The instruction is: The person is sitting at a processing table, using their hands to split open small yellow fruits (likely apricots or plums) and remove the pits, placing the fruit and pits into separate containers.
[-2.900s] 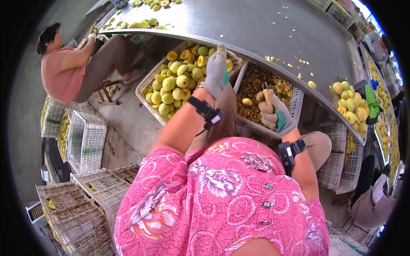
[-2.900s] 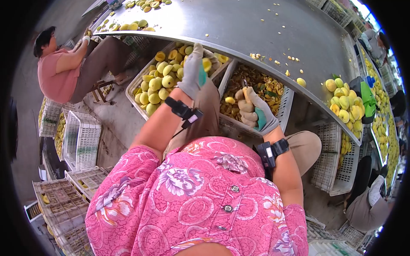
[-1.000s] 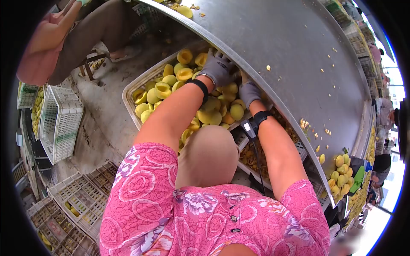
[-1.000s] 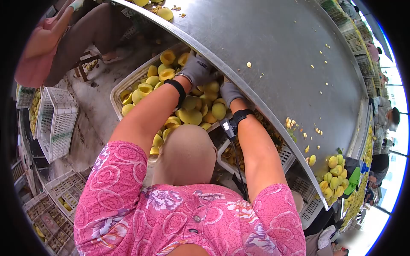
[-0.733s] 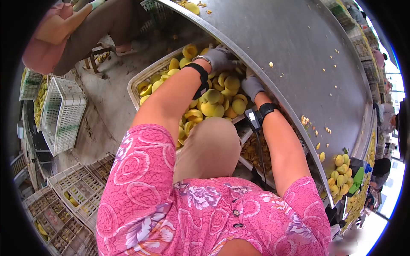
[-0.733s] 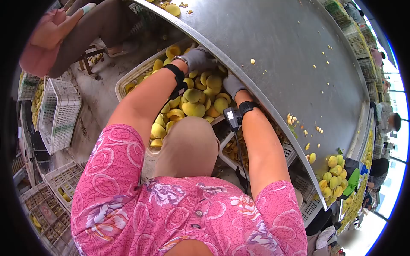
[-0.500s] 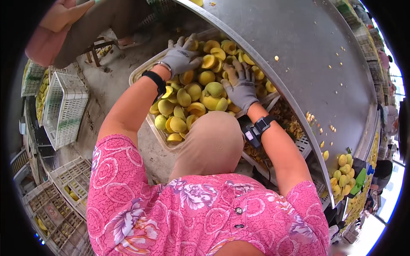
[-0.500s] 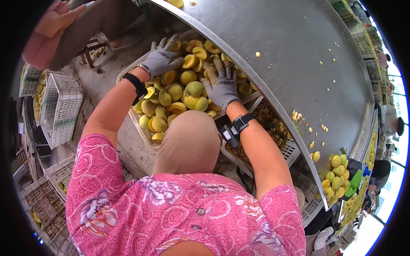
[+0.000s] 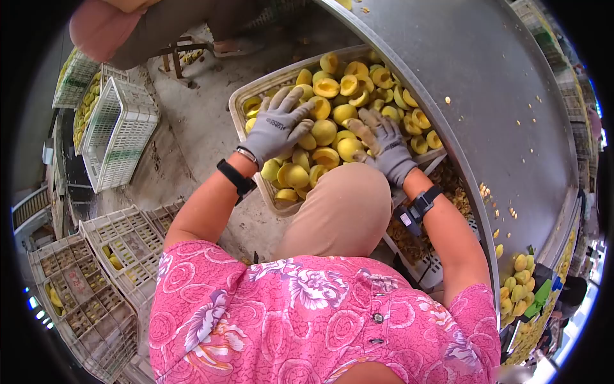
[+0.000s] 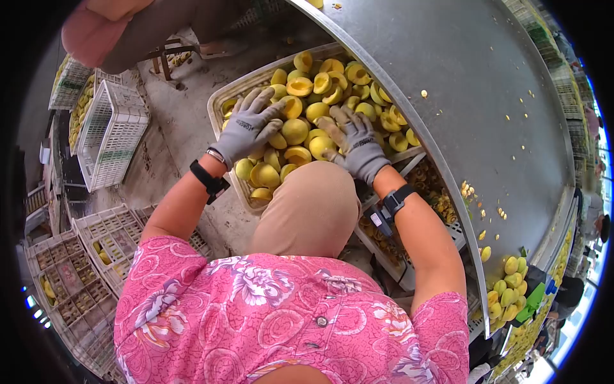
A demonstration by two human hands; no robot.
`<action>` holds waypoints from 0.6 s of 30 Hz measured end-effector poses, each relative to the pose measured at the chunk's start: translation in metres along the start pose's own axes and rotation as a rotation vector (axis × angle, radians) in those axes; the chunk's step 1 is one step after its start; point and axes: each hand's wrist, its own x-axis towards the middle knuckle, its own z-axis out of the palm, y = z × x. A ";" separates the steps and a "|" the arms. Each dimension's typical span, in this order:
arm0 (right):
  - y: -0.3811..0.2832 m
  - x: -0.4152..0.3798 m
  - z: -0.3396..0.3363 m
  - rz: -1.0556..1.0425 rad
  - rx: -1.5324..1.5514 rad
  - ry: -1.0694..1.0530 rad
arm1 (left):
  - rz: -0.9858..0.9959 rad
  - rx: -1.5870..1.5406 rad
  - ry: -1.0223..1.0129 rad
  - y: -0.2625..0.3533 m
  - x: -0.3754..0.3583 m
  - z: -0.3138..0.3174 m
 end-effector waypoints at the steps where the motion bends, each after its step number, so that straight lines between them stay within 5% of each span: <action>1: -0.004 -0.005 0.011 -0.049 -0.029 -0.077 | 0.008 -0.013 0.127 -0.008 -0.015 0.017; 9: 0.003 0.021 0.039 0.042 0.099 0.006 | -0.217 -0.099 0.315 -0.056 0.026 0.052; 15: 0.014 0.024 0.032 0.071 -0.035 0.053 | -0.263 -0.020 0.120 -0.062 0.034 0.033; 17: 0.009 0.022 0.017 0.092 0.033 0.111 | -0.305 -0.029 -0.111 -0.060 0.044 0.007; 18: 0.011 0.021 0.016 0.101 0.111 0.135 | -0.270 -0.039 -0.005 -0.049 0.049 -0.003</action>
